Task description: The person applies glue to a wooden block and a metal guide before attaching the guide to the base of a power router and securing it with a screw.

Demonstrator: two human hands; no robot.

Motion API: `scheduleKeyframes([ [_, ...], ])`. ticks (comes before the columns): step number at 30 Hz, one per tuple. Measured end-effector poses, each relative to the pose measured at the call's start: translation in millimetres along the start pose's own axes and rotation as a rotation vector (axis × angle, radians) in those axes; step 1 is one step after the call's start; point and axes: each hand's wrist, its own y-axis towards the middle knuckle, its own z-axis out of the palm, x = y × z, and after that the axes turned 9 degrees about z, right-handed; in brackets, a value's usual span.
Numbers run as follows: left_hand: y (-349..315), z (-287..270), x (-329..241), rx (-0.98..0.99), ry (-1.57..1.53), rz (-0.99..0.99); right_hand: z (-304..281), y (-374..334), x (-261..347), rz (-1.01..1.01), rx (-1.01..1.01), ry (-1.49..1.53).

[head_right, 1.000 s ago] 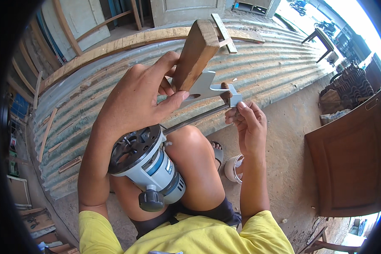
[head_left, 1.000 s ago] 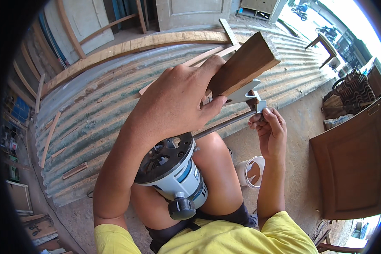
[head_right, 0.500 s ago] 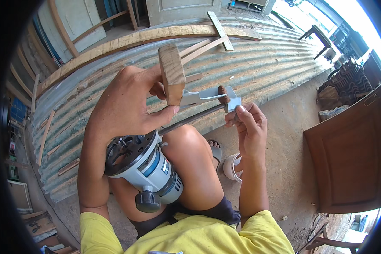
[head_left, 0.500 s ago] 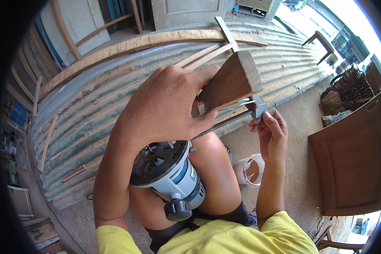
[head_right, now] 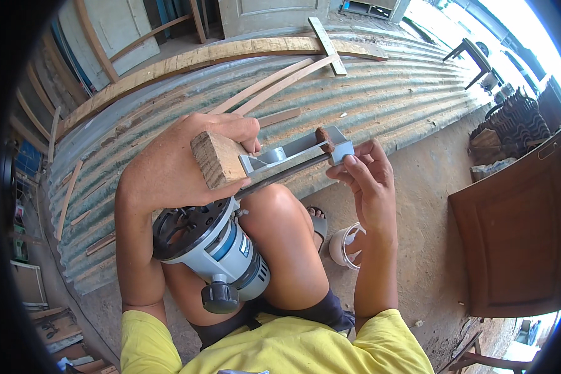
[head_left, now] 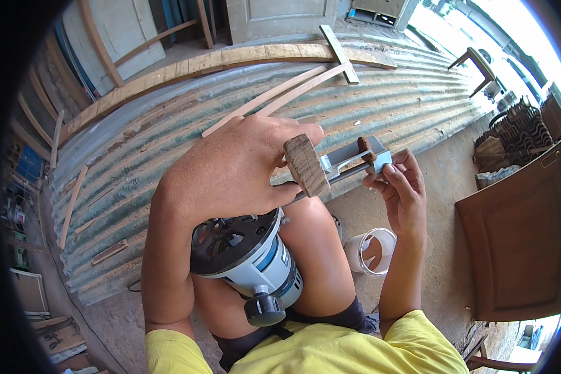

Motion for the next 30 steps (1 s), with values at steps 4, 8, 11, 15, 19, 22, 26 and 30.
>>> scheduleKeyframes([
  [4, -1, 1, 0, -0.001, -0.048, 0.06, -2, 4, 5, 0.086, 0.049, -0.025],
  [8, 1, 4, -4, 0.019, 0.061, 0.012, -11, 12, 17, 0.154, 0.118, -0.265],
  [11, 0, 9, -2, 0.008, 0.141, 0.063, -16, 19, 22, 0.15, 0.151, -0.353],
  [15, 1, 9, -16, 0.051, 0.26, 0.046, -23, 29, 16, 0.127, 0.214, -0.335],
  [19, -2, 20, -17, -0.028, 0.418, 0.211, -29, 30, 3, 0.042, 0.215, -0.252],
  [22, -3, 22, -17, -0.089, 0.413, 0.266, -29, 33, -1, 0.026, 0.218, -0.247],
  [26, -8, 21, -10, -0.135, 0.342, 0.151, -22, 36, 15, 0.209, 0.284, -0.22],
  [30, -13, 18, -7, -0.116, 0.296, 0.169, -21, 38, 21, 0.181, 0.317, -0.226],
])
